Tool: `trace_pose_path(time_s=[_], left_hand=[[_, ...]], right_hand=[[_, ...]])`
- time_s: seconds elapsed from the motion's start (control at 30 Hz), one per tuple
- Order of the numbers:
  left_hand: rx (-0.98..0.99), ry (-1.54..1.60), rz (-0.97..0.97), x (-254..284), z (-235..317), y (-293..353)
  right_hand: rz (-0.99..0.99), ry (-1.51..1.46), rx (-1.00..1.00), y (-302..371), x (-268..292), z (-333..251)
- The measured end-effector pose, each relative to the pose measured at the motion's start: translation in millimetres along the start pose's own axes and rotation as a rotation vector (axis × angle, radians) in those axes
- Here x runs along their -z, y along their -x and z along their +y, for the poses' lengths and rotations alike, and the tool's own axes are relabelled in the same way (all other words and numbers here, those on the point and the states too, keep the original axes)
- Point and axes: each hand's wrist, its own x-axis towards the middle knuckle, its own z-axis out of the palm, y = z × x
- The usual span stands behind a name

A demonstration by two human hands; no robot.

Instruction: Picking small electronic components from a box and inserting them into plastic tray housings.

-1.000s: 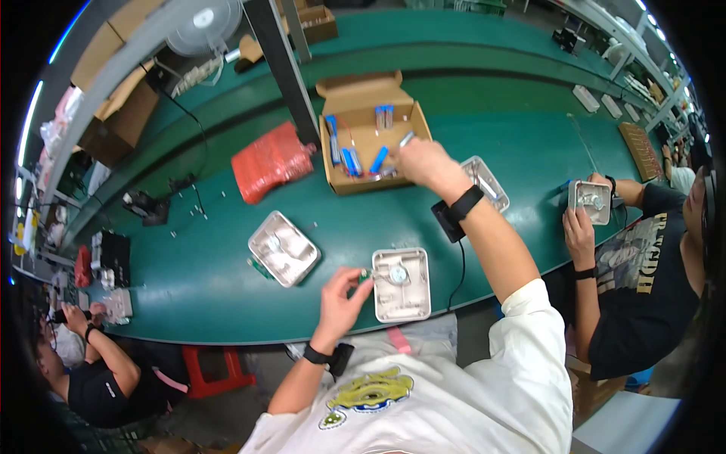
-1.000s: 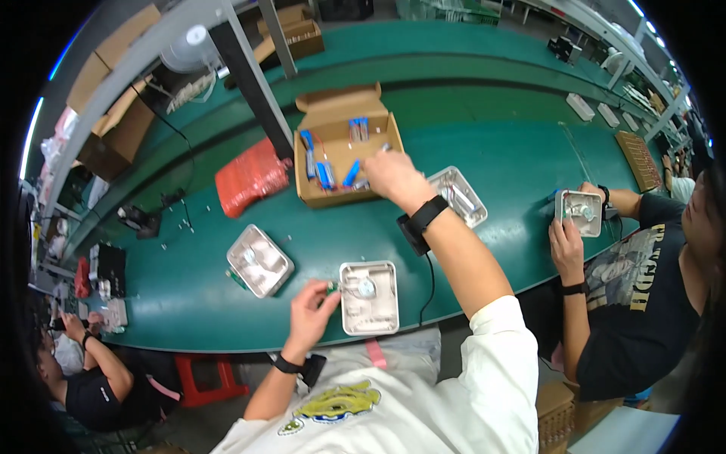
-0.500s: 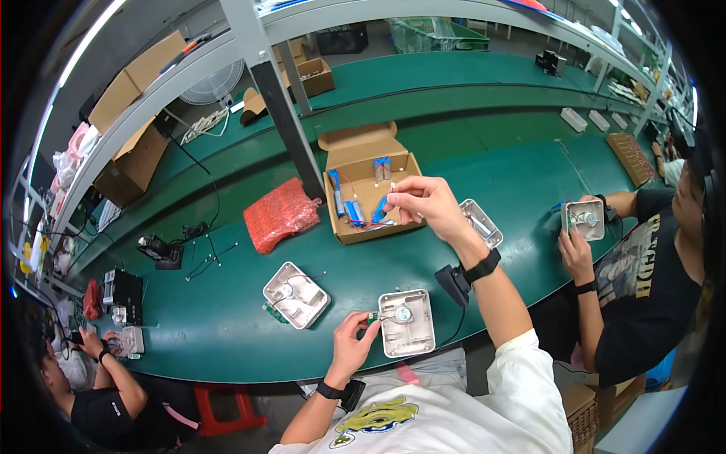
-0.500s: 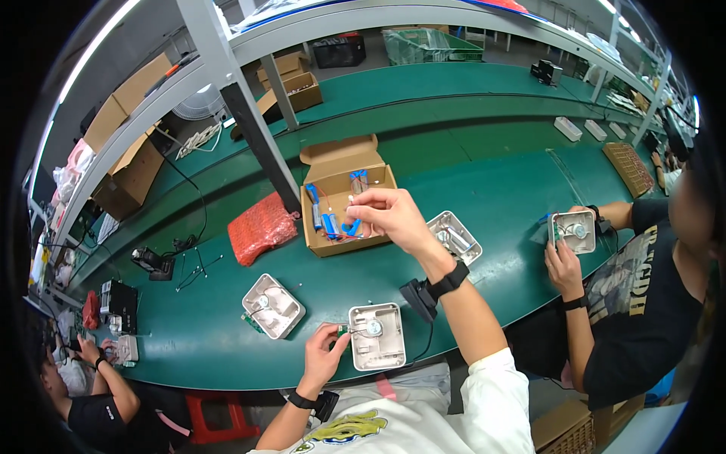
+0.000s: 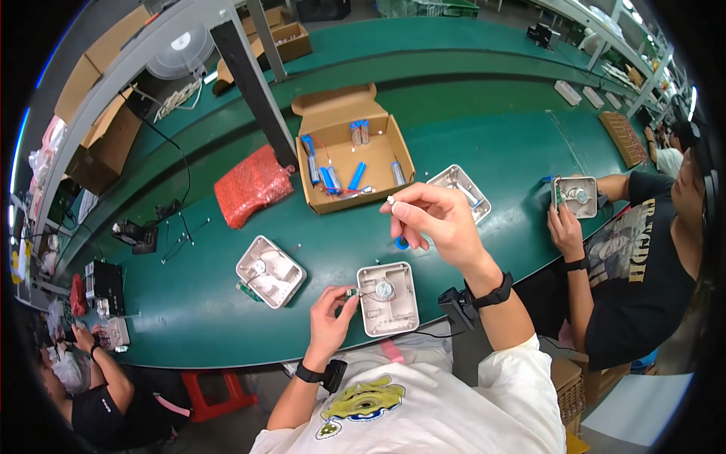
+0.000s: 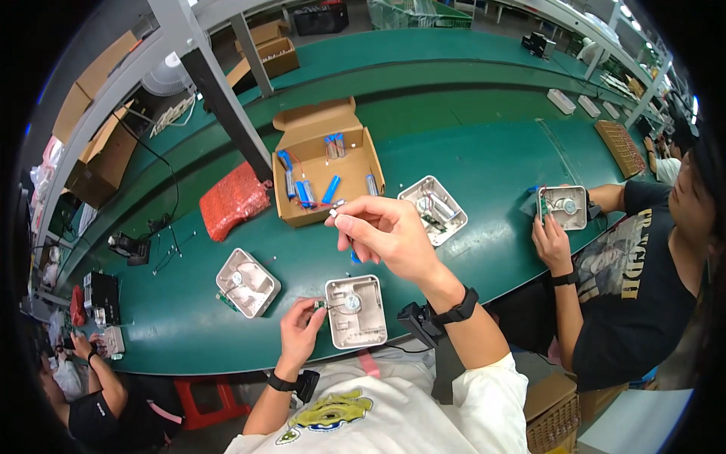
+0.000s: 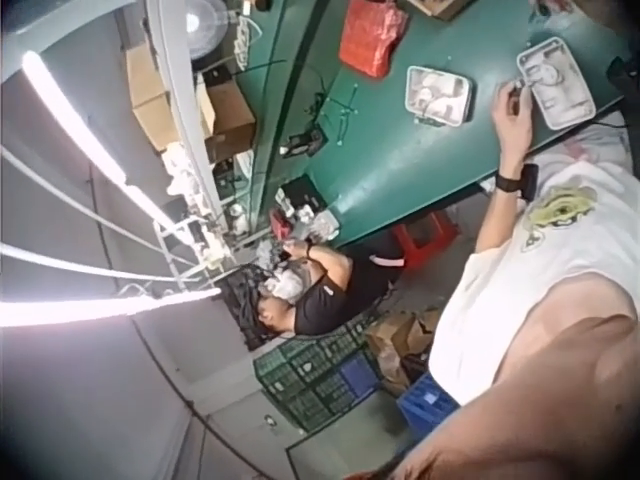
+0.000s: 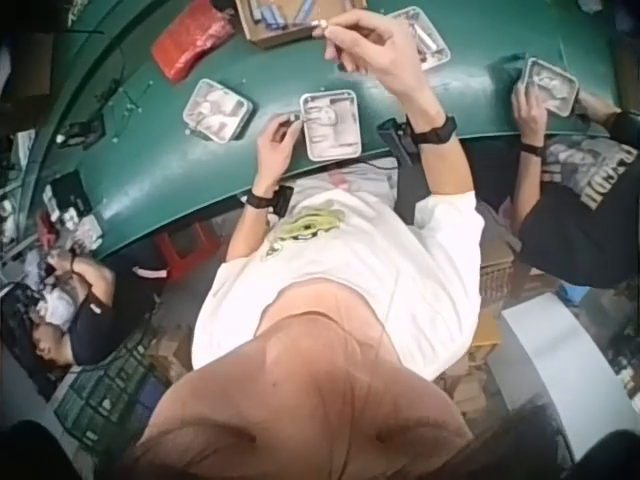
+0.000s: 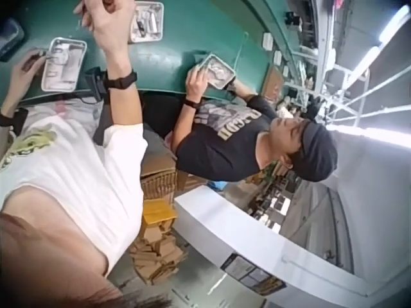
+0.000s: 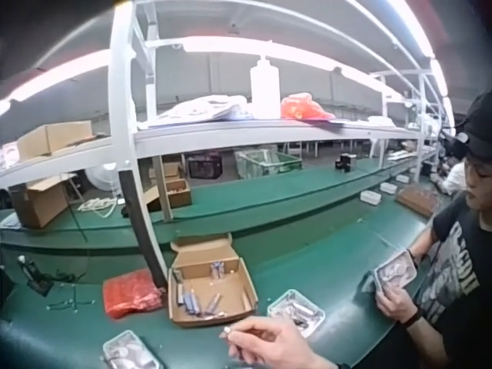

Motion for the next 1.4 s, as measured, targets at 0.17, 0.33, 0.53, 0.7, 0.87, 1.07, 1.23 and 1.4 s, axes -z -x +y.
trace_pose_path(time_s=[0.17,0.33,0.53,0.7,0.87,1.07,1.23,1.4], left_hand=[[-0.030,0.011,0.050,-3.7,8.4,-6.5],[-0.046,-0.098,0.063,-6.0,16.8,-2.8],[-0.055,-0.123,0.064,-5.8,24.9,-5.9],[-0.009,-0.131,0.027,-7.2,32.4,-4.9],[-0.023,-0.122,0.073,-13.8,32.4,-4.1],[-0.096,-0.253,0.111,-17.1,33.9,-0.8],[-0.146,-0.246,0.182,-23.8,37.7,-2.8],[-0.184,-0.268,0.172,-23.3,37.1,-3.4]], right_hand=[[-0.048,0.033,-0.059,18.0,-2.2,15.5],[-0.068,0.026,-0.197,30.2,-2.3,35.5],[-0.043,0.026,-0.255,35.7,-5.0,49.7],[-0.052,0.629,0.102,45.5,-26.3,61.5],[-0.109,1.076,0.298,60.8,-57.5,84.7],[-0.085,1.072,0.262,60.6,-64.1,88.3],[-0.108,1.050,0.222,61.4,-61.3,83.2],[-0.095,1.045,0.198,63.0,-63.2,80.4]])
